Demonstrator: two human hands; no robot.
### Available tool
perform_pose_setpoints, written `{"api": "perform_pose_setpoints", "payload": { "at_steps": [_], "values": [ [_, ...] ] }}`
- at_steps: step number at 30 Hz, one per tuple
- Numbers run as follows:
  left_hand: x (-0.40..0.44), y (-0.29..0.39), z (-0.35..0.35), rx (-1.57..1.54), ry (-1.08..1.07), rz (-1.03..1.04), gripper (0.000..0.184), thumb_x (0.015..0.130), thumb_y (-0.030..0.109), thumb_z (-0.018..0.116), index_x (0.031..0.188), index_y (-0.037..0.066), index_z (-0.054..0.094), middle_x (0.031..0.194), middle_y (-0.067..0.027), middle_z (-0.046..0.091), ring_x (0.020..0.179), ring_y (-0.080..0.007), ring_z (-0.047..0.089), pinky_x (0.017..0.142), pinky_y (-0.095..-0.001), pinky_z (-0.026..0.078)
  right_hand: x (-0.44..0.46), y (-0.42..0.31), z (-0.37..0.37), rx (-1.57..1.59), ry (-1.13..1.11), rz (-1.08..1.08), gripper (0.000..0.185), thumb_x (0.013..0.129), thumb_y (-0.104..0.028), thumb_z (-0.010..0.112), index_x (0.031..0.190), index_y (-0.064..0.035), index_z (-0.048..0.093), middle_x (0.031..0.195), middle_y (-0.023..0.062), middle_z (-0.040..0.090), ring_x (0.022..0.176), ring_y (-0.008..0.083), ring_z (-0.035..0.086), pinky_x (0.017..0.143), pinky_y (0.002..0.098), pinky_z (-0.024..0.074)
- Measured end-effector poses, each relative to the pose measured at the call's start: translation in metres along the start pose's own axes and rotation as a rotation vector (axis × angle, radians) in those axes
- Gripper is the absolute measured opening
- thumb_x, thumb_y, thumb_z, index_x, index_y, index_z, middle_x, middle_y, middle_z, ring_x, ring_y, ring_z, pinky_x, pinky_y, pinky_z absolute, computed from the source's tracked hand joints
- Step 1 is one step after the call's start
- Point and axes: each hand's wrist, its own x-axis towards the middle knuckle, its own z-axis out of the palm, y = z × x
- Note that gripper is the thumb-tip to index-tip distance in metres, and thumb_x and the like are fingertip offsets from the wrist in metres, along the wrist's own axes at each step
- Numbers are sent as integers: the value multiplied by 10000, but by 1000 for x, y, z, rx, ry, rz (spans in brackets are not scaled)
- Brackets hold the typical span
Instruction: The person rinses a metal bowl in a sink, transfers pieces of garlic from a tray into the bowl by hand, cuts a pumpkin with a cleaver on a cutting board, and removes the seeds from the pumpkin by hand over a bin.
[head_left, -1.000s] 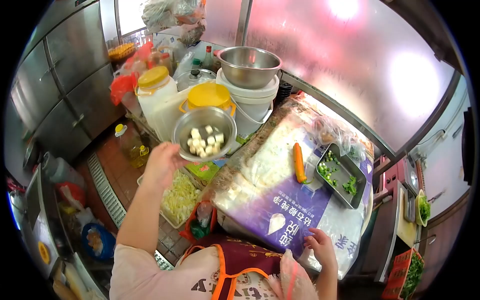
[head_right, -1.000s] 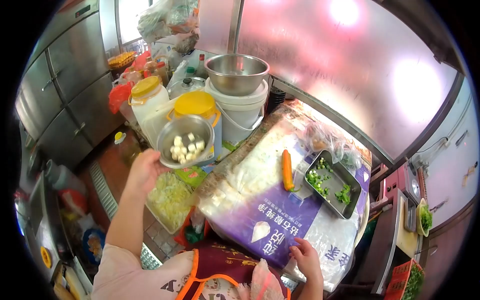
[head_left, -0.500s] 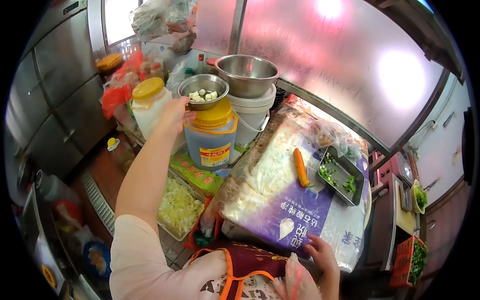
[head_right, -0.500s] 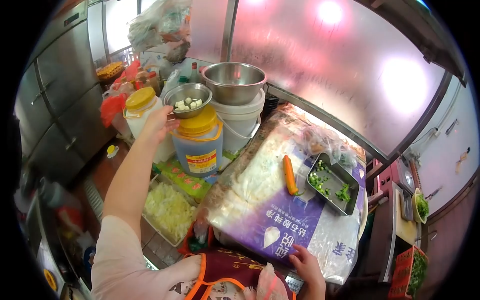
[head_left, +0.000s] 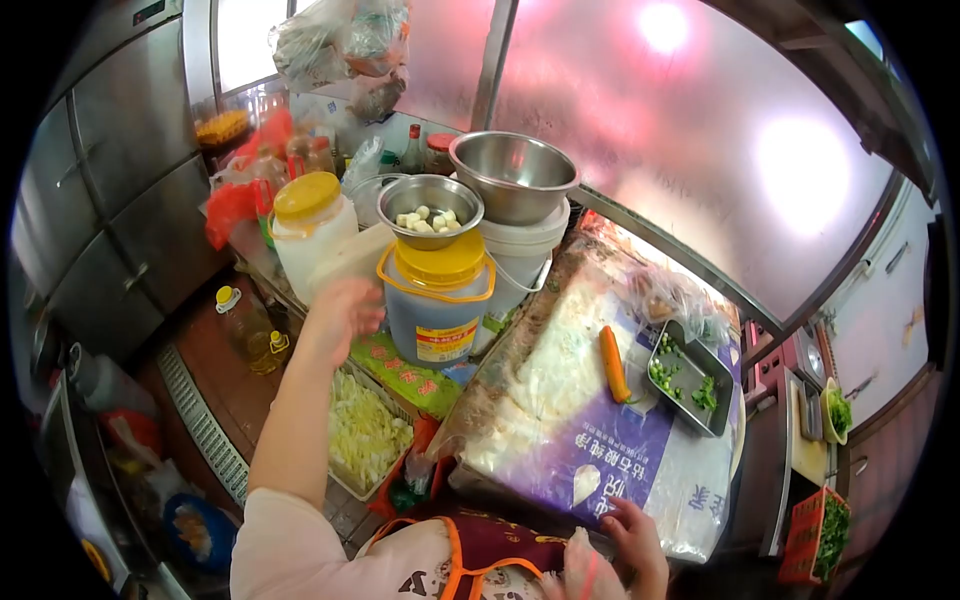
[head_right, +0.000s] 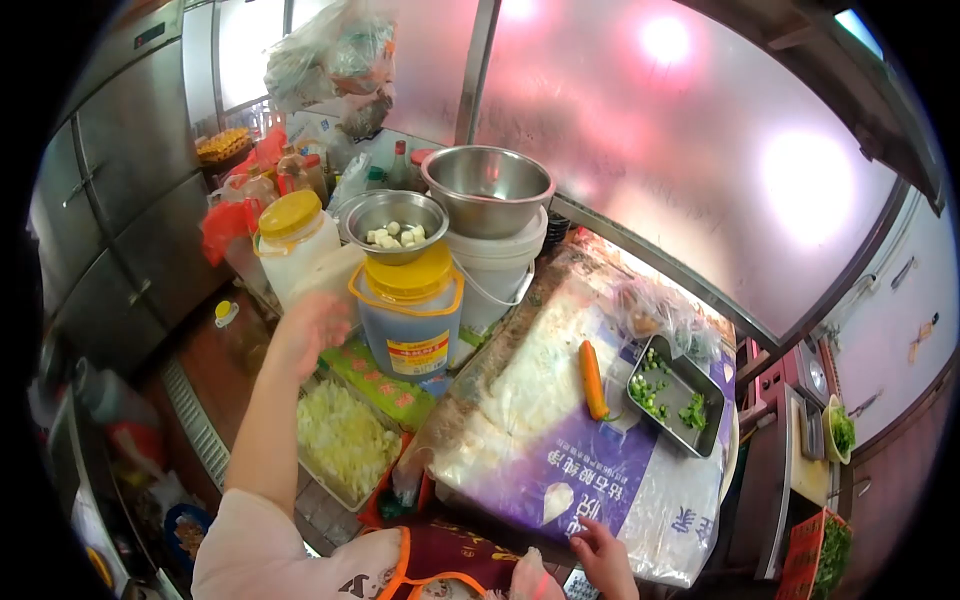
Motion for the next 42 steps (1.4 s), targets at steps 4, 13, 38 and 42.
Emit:
{"api": "perform_pose_setpoints", "payload": {
  "at_steps": [4,13,38,42],
  "values": [
    [-24,-84,-84,158,264,-139,192,889,172,496,996,18,543,876,-93,581,693,-185,575,592,-307,461,9,-24,13,28,-59,-39,376,853,-29,588,1217,0,499,930,86,640,864,139,604,768,259,484],
    [-289,-372,-256,1547,-285,-794,335,800,267,503,918,-1,666,964,-241,629,900,-370,614,776,-427,483,39,-51,44,-9,-627,-136,376,867,-64,578,1231,-29,491,983,79,652,879,140,613,776,273,487],
    [-587,-293,-249,579,1394,-569,220,782,207,589,933,55,640,915,-164,654,892,-306,623,777,-377,490,19,-124,376,-380,-1326,-273,325,873,-95,512,1172,31,485,883,133,626,829,186,604,731,266,478],
    [-632,-228,-297,558,1642,-456,227,784,204,609,948,48,628,906,-154,655,870,-289,628,766,-364,490,-30,-144,484,-613,-1422,-684,373,846,-150,583,1180,-2,507,865,111,635,783,161,610,677,271,484]
  ]
}}
